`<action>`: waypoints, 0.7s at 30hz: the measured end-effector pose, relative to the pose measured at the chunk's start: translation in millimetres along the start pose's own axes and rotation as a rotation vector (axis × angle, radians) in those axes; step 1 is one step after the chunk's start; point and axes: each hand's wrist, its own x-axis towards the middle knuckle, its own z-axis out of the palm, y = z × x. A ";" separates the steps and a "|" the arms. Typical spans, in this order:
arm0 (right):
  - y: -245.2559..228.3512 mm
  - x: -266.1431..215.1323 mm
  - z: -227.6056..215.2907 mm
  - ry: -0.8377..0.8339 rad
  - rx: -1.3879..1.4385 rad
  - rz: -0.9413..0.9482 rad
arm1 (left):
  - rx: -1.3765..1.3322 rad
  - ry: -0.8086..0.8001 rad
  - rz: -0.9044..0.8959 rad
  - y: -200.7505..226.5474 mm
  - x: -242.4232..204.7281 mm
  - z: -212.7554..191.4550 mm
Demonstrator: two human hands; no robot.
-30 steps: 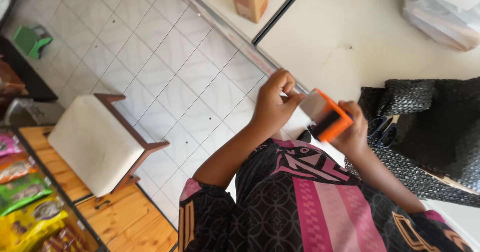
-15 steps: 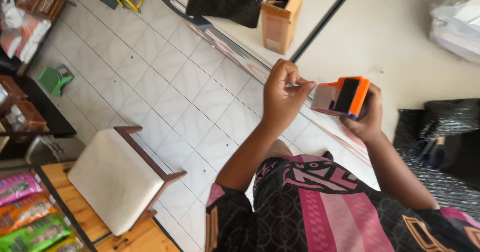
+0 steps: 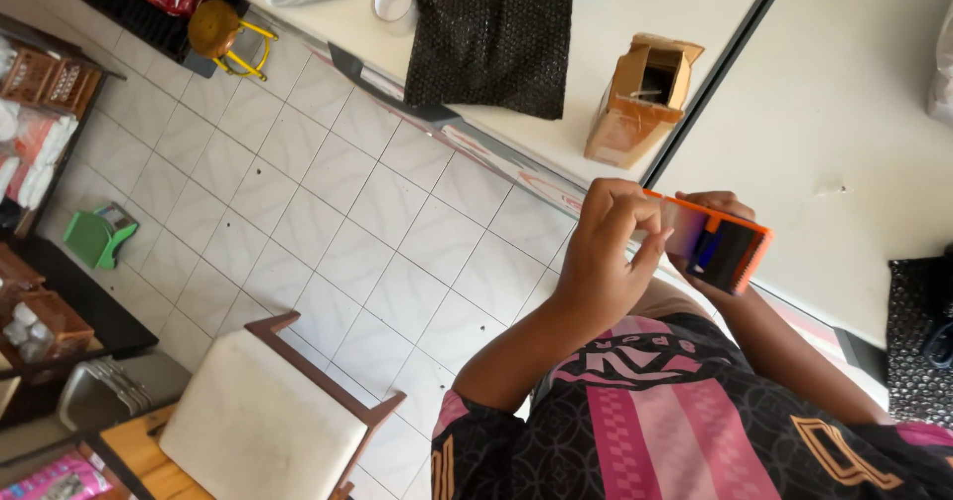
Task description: The person tapes a small cardboard box closed using a handheld tape dispenser, then rolls a black bubble-wrap mat and secures it with tape. The person handles a cardboard box, a tape dispenser, and a bubble-wrap mat on a white table.
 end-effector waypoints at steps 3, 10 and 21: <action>-0.5 17.7 17.6 0.010 -0.033 -0.060 | 0.035 0.040 0.035 -15.0 10.2 0.7; 116.9 -66.0 9.3 0.141 0.902 0.697 | 0.178 0.068 0.117 -30.2 87.7 -40.5; 42.4 90.3 56.5 -0.518 0.090 -0.118 | 0.045 -0.185 0.236 -101.6 107.5 -66.0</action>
